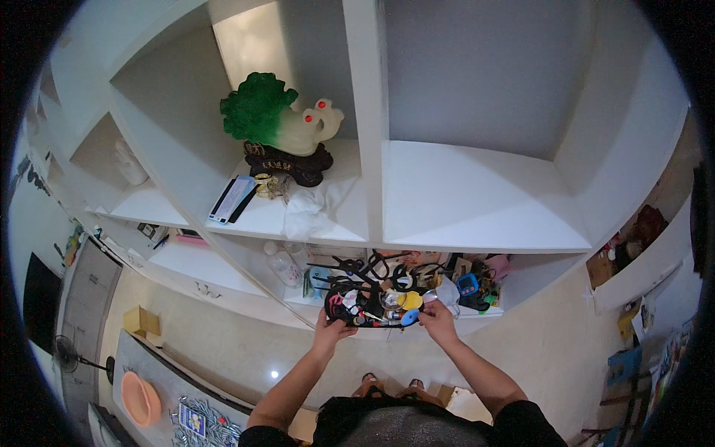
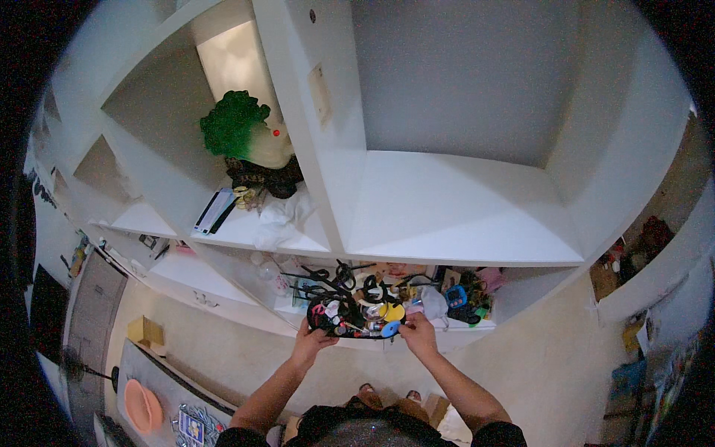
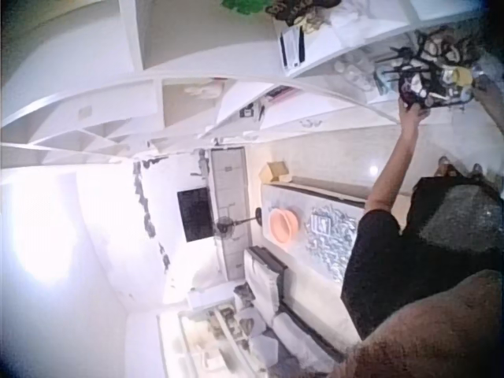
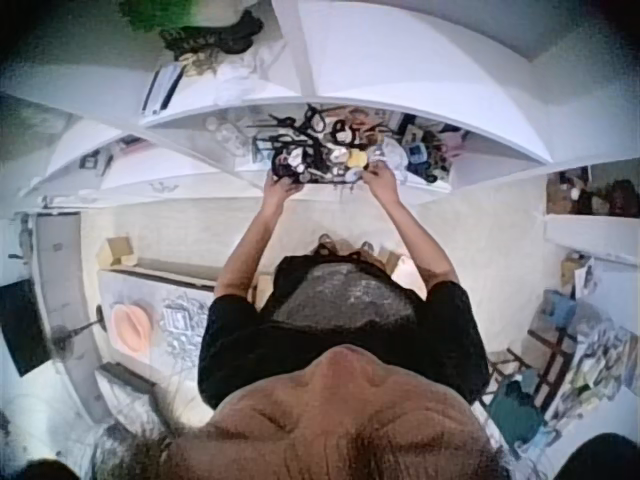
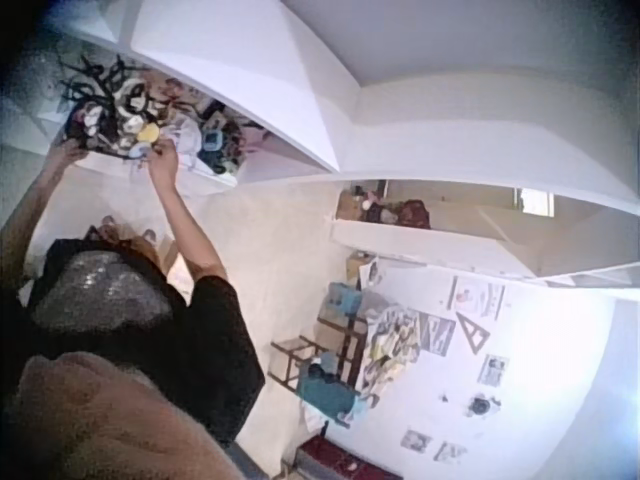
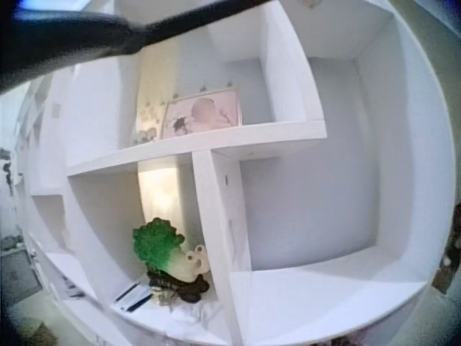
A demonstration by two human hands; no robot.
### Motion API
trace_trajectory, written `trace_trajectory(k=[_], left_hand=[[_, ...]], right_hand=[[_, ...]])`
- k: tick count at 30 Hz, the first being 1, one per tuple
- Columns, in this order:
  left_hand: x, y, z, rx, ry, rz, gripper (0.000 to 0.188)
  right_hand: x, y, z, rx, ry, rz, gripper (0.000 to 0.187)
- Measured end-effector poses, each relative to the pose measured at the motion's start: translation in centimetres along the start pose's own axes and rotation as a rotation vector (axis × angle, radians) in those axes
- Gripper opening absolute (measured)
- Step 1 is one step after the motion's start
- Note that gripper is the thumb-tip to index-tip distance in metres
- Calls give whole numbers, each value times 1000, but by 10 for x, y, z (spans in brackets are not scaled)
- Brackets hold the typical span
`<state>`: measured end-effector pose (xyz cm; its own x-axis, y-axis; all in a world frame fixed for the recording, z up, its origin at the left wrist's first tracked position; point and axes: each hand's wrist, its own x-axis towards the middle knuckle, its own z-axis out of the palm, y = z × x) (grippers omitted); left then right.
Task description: The person wipes a white shelf with a cloth, then organizes various hair accessories and small items from a drawer onto a black tree-shaped stand. They place hair ties, clips, and a small blue toy onto the stand's branches and base.
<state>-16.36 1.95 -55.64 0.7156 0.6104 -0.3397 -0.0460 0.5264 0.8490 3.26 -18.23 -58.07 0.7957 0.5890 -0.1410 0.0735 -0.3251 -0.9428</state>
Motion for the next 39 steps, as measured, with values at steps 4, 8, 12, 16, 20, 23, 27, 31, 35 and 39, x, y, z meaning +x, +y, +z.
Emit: trace_trajectory(k=[4,8,12,16,20,23,27,31,35,39], left_hand=[[-34,17,18,13,0,-11,54],[-66,27,39,5,47,16,58],[-105,41,60,-22,29,28,60],[-138,51,80,-40,27,33,61],[-168,73,105,-11,36,28,59],[-185,91,122,-13,21,29,57],[-204,113,146,25,-16,81,54],[-210,131,163,27,-92,127,50],[-208,154,192,15,-156,127,43],[-198,172,212,25,-189,172,38]], right_hand=[[-26,-36,-25,108,-89,16,25],[-44,-51,-51,129,-175,-17,26],[-66,-76,-81,217,-270,-5,26],[-81,-101,-111,258,-388,42,27],[-93,-124,-140,329,-488,26,28],[-101,-149,-159,364,-511,47,27],[-112,-177,-182,411,-518,27,26],[-117,-202,-205,445,-490,49,25],[-120,-225,-228,437,-416,-2,30],[-120,-247,-242,450,-319,-34,22]])
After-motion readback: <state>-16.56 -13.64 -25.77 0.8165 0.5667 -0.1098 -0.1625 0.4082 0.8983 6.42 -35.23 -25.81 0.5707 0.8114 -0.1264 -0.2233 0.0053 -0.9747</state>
